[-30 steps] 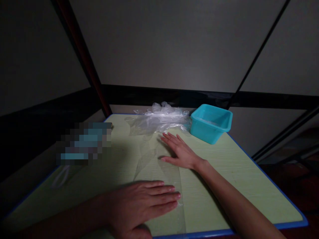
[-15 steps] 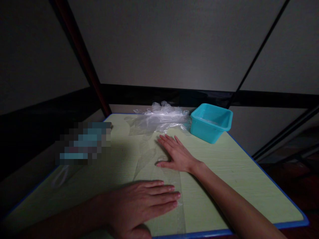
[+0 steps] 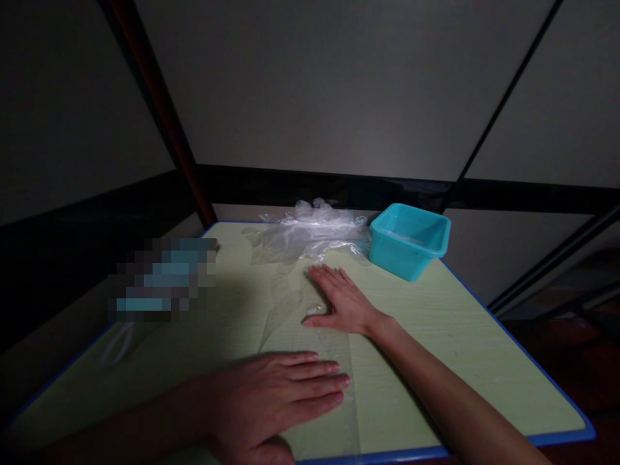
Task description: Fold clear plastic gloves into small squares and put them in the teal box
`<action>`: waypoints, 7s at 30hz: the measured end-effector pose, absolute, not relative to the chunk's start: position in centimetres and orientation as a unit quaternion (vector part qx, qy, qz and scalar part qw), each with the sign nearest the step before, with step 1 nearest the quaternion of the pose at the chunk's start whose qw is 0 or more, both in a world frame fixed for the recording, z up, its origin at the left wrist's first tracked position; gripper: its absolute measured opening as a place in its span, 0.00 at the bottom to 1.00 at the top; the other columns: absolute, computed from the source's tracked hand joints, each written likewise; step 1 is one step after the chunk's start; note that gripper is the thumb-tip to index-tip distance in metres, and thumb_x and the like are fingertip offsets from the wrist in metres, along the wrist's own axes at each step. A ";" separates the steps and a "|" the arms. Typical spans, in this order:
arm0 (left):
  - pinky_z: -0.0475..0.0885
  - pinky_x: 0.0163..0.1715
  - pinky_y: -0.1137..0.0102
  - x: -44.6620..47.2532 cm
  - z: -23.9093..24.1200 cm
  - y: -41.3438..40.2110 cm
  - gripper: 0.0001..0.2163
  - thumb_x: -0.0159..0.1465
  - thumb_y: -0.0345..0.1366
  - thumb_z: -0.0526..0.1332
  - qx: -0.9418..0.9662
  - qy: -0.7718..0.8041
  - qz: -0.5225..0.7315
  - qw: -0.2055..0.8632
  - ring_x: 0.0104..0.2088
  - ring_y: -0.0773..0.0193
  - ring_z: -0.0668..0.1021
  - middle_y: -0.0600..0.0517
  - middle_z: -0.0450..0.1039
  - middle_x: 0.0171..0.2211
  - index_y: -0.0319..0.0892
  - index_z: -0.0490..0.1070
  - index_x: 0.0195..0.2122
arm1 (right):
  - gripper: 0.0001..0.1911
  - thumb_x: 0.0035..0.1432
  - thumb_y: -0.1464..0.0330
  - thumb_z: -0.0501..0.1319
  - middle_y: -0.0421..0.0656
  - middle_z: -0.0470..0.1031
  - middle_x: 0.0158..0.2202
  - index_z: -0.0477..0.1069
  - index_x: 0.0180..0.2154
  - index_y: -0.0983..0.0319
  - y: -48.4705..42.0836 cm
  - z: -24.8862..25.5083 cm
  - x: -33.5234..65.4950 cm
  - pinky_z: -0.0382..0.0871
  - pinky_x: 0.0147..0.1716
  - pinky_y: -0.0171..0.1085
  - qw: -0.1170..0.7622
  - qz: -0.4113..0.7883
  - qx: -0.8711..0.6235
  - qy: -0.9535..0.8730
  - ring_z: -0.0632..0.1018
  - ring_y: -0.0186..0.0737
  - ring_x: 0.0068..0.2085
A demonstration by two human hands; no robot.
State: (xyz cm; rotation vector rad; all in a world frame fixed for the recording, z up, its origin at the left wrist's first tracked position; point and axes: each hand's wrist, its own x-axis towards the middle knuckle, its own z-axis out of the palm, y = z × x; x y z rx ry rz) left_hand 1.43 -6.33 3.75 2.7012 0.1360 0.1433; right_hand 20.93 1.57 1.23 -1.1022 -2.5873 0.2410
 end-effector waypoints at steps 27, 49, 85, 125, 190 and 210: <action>0.42 0.59 0.64 1.4 4.0 -6.4 0.26 0.64 0.43 0.45 0.978 0.050 0.038 0.201 0.60 0.57 0.48 0.44 0.43 0.61 0.30 0.48 0.59 | 0.38 0.52 0.50 0.54 0.53 0.54 0.58 0.49 0.57 0.65 1.6 1.2 20.3 0.42 0.56 0.53 0.174 0.072 -0.395 -0.899 0.55 0.49 0.59; 0.41 0.55 0.59 -0.7 0.7 1.0 0.28 0.64 0.52 0.40 0.540 0.082 0.237 0.803 0.58 0.52 0.55 0.43 0.57 0.56 0.35 0.60 0.54 | 0.22 0.60 0.56 0.47 0.47 0.54 0.58 0.55 0.54 0.55 1.4 2.4 20.7 0.59 0.49 0.49 0.411 0.551 -0.264 -0.677 0.61 0.45 0.55; 0.41 0.54 0.60 -1.7 2.0 2.2 0.32 0.63 0.53 0.36 0.420 0.104 0.318 0.844 0.59 0.51 0.51 0.39 0.56 0.56 0.29 0.62 0.51 | 0.19 0.59 0.57 0.48 0.50 0.70 0.41 0.63 0.43 0.65 -2.5 4.4 19.4 0.60 0.45 0.45 0.311 0.484 -0.132 -0.807 0.71 0.43 0.44; 0.45 0.53 0.55 -1.8 2.4 1.6 0.31 0.61 0.55 0.42 0.393 0.074 0.333 0.854 0.57 0.47 0.57 0.38 0.57 0.55 0.34 0.59 0.53 | 0.22 0.53 0.48 0.51 0.36 0.64 0.23 0.62 0.31 0.62 1.4 2.3 22.1 0.57 0.47 0.48 0.365 0.782 -0.138 -0.486 0.67 0.31 0.24; 0.42 0.53 0.54 0.9 1.3 1.5 0.34 0.61 0.56 0.41 0.431 0.067 0.197 0.878 0.55 0.47 0.60 0.33 0.59 0.53 0.28 0.50 0.56 | 0.10 0.49 0.67 0.62 0.36 0.62 0.20 0.66 0.23 0.67 -2.2 5.3 23.1 0.60 0.24 0.29 0.072 0.509 -0.093 -0.853 0.64 0.27 0.23; 0.40 0.53 0.57 0.9 1.2 1.4 0.35 0.61 0.57 0.40 0.462 0.060 0.178 0.867 0.57 0.49 0.56 0.34 0.57 0.54 0.29 0.50 0.56 | 0.21 0.45 0.55 0.61 0.47 0.73 0.29 0.72 0.31 0.68 -7.9 6.0 21.7 0.61 0.30 0.40 -0.134 0.103 -0.145 -0.975 0.72 0.44 0.32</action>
